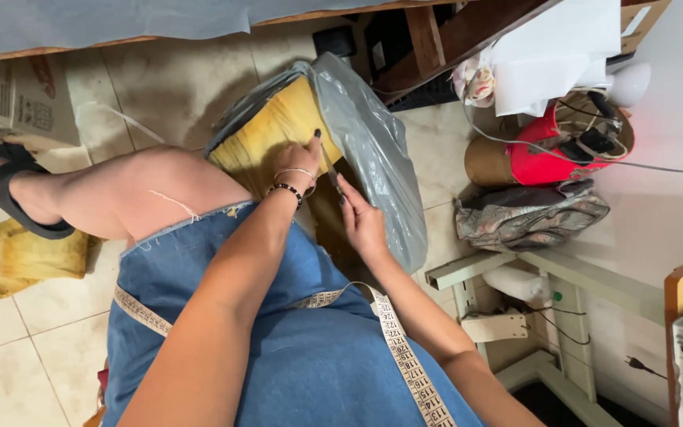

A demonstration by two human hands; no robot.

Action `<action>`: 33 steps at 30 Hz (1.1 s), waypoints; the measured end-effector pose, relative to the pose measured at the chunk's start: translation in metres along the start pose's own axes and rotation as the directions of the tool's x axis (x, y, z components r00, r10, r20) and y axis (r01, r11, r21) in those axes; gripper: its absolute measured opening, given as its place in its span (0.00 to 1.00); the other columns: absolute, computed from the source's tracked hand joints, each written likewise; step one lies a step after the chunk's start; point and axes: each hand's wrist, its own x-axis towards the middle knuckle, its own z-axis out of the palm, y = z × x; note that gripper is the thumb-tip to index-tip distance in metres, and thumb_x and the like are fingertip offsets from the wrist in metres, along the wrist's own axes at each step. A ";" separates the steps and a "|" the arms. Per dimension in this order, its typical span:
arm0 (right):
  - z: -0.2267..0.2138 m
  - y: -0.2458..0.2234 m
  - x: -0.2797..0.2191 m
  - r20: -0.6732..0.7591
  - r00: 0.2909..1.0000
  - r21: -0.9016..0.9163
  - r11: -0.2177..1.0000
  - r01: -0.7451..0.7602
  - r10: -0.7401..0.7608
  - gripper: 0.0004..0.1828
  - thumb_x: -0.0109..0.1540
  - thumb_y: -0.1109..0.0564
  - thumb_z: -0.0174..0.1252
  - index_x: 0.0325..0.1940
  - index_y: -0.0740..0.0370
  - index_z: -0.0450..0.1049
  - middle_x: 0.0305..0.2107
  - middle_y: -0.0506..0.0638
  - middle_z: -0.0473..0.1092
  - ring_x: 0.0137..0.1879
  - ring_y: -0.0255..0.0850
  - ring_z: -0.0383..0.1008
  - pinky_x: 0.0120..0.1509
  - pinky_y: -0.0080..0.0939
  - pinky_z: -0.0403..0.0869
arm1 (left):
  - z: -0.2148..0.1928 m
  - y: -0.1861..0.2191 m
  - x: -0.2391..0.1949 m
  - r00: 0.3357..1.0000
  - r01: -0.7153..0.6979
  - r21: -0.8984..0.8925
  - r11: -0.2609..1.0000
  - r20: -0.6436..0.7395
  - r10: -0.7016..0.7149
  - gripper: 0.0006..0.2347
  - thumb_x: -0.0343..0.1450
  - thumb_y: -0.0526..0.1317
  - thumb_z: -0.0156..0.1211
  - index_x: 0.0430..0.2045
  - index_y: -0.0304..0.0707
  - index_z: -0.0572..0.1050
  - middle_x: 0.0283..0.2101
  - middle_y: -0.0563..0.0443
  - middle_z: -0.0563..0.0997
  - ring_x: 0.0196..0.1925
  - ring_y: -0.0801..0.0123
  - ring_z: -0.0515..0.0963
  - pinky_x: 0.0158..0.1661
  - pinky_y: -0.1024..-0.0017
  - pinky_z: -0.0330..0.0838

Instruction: Cutting and shaping a large piece of yellow foam using a hand-held blade

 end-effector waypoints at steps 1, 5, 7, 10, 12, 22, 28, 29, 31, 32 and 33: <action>-0.006 -0.001 0.000 -0.002 1.000 0.001 1.000 -0.001 0.001 0.26 0.68 0.60 0.50 0.69 0.41 0.70 0.60 0.42 0.72 0.60 0.52 0.73 0.61 0.57 0.75 | 0.004 -0.006 0.010 1.000 -0.002 0.002 1.000 0.000 0.002 0.34 0.71 0.65 0.29 0.22 0.40 0.84 0.16 0.53 0.82 0.50 0.61 0.85 0.54 0.62 0.74; -0.028 0.012 0.009 -0.012 1.000 -0.066 0.998 0.004 -0.004 0.25 0.68 0.59 0.51 0.67 0.39 0.72 0.59 0.40 0.73 0.60 0.50 0.73 0.62 0.58 0.74 | 0.024 -0.023 0.026 0.986 -0.101 0.095 0.990 -0.125 0.113 0.23 0.75 0.49 0.38 0.32 0.32 0.83 0.36 0.38 0.86 0.53 0.48 0.82 0.56 0.53 0.72; -0.043 0.012 0.023 -0.016 1.000 -0.095 0.995 0.024 -0.026 0.24 0.68 0.60 0.52 0.66 0.40 0.73 0.58 0.41 0.74 0.60 0.50 0.74 0.62 0.56 0.74 | 0.023 -0.024 0.027 0.985 -0.109 0.042 0.993 -0.130 0.113 0.22 0.75 0.48 0.39 0.32 0.31 0.83 0.37 0.38 0.86 0.55 0.47 0.81 0.57 0.52 0.72; -0.056 0.001 0.036 0.008 0.999 -0.191 0.981 0.043 -0.043 0.23 0.69 0.57 0.51 0.66 0.36 0.72 0.56 0.40 0.75 0.58 0.51 0.76 0.57 0.58 0.76 | 0.021 -0.031 0.034 1.000 -0.012 -0.136 0.991 0.014 0.014 0.20 0.73 0.50 0.42 0.27 0.38 0.81 0.14 0.55 0.81 0.29 0.67 0.87 0.42 0.69 0.80; -0.049 0.005 0.045 0.049 0.994 -0.343 0.933 0.112 -0.101 0.20 0.69 0.51 0.53 0.64 0.31 0.73 0.47 0.46 0.79 0.51 0.53 0.79 0.55 0.58 0.78 | 0.034 -0.040 0.051 1.000 -0.006 -0.217 0.976 0.011 0.009 0.18 0.71 0.47 0.44 0.26 0.34 0.80 0.15 0.48 0.81 0.23 0.68 0.85 0.31 0.73 0.81; -0.035 0.029 0.047 0.118 0.991 -0.409 0.906 0.112 -0.069 0.25 0.68 0.52 0.52 0.67 0.24 0.69 0.40 0.53 0.79 0.46 0.56 0.80 0.49 0.59 0.78 | 0.030 -0.038 0.044 0.991 -0.124 0.000 0.992 -0.045 0.124 0.21 0.73 0.48 0.41 0.37 0.32 0.82 0.42 0.36 0.85 0.55 0.48 0.82 0.58 0.53 0.73; -0.014 0.005 0.101 0.148 0.972 -0.408 0.884 0.229 -0.183 0.21 0.69 0.46 0.50 0.65 0.20 0.69 0.41 0.46 0.80 0.47 0.51 0.81 0.49 0.55 0.79 | 0.005 -0.035 0.049 0.959 -0.219 0.270 0.938 -0.120 0.258 0.19 0.73 0.45 0.41 0.32 0.36 0.84 0.37 0.41 0.86 0.49 0.50 0.85 0.53 0.53 0.75; -0.013 0.001 0.104 0.156 0.969 -0.407 0.882 0.240 -0.191 0.21 0.68 0.47 0.50 0.64 0.21 0.70 0.42 0.45 0.80 0.47 0.50 0.81 0.49 0.54 0.79 | 0.008 -0.041 0.059 0.950 -0.229 0.252 0.940 -0.152 0.272 0.19 0.74 0.45 0.42 0.31 0.33 0.83 0.37 0.38 0.86 0.49 0.48 0.84 0.53 0.51 0.75; -0.012 -0.001 0.099 0.158 0.968 -0.402 0.883 0.242 -0.193 0.20 0.68 0.47 0.51 0.63 0.22 0.70 0.42 0.44 0.80 0.48 0.48 0.81 0.49 0.52 0.79 | 0.010 -0.050 0.070 0.941 -0.242 0.242 0.940 -0.177 0.288 0.19 0.74 0.45 0.42 0.31 0.31 0.83 0.36 0.35 0.85 0.49 0.45 0.84 0.54 0.50 0.74; -0.014 0.001 0.092 0.172 0.974 -0.397 0.895 0.203 -0.144 0.22 0.68 0.47 0.51 0.65 0.21 0.68 0.45 0.42 0.79 0.48 0.50 0.80 0.51 0.55 0.79 | 0.011 -0.051 0.071 0.950 -0.215 0.109 0.971 -0.205 0.233 0.19 0.74 0.45 0.42 0.32 0.29 0.81 0.39 0.33 0.84 0.51 0.43 0.82 0.55 0.49 0.73; -0.015 0.003 0.086 0.187 0.978 -0.393 0.905 0.163 -0.095 0.24 0.68 0.47 0.50 0.67 0.20 0.66 0.49 0.40 0.78 0.49 0.51 0.80 0.52 0.57 0.79 | 0.012 -0.053 0.074 0.959 -0.185 -0.027 0.982 -0.225 0.175 0.18 0.73 0.45 0.42 0.32 0.28 0.80 0.41 0.31 0.83 0.53 0.41 0.80 0.56 0.48 0.72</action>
